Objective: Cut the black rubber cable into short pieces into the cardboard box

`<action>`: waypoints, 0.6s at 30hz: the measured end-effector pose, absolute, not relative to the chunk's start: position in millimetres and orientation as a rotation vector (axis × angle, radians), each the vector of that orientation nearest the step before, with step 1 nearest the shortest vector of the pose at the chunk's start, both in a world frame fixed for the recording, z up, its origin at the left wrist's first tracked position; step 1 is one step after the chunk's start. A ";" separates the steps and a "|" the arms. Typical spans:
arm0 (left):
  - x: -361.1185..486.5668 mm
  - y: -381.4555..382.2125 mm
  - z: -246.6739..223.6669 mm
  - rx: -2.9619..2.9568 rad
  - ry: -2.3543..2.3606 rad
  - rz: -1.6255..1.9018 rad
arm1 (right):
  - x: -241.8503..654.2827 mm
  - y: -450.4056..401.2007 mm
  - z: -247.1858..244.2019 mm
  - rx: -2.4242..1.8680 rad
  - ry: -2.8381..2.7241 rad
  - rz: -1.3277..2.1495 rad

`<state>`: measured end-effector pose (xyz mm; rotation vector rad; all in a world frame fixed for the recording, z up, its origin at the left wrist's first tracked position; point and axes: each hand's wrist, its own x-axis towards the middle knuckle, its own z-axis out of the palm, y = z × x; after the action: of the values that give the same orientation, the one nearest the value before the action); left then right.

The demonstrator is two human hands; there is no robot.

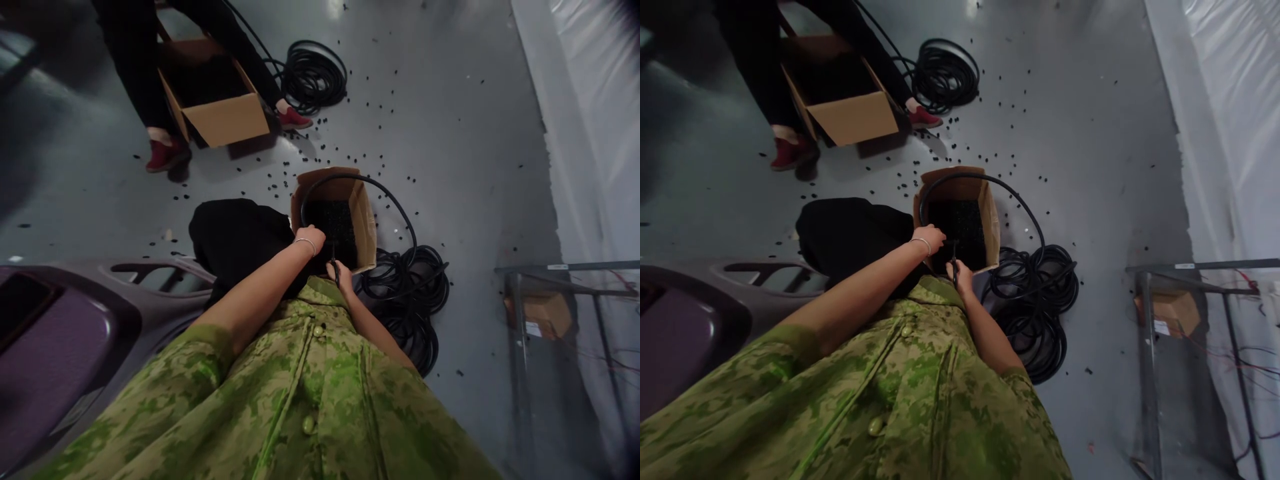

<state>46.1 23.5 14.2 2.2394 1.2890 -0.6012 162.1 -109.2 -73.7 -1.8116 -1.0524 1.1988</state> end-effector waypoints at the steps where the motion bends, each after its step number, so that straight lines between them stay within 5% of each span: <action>1: 46.3 22.9 14.8 2.255 1.300 -0.607 | 162.7 -110.5 -72.1 -1.799 -1.042 1.215; 18: 48.8 18.0 21.0 2.329 1.218 -0.672 | 175.2 -106.4 -54.4 -1.756 -0.828 1.507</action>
<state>48.8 18.0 21.0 2.3289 1.2182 -0.6720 175.2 -106.4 -54.4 -1.7557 -0.8280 1.5073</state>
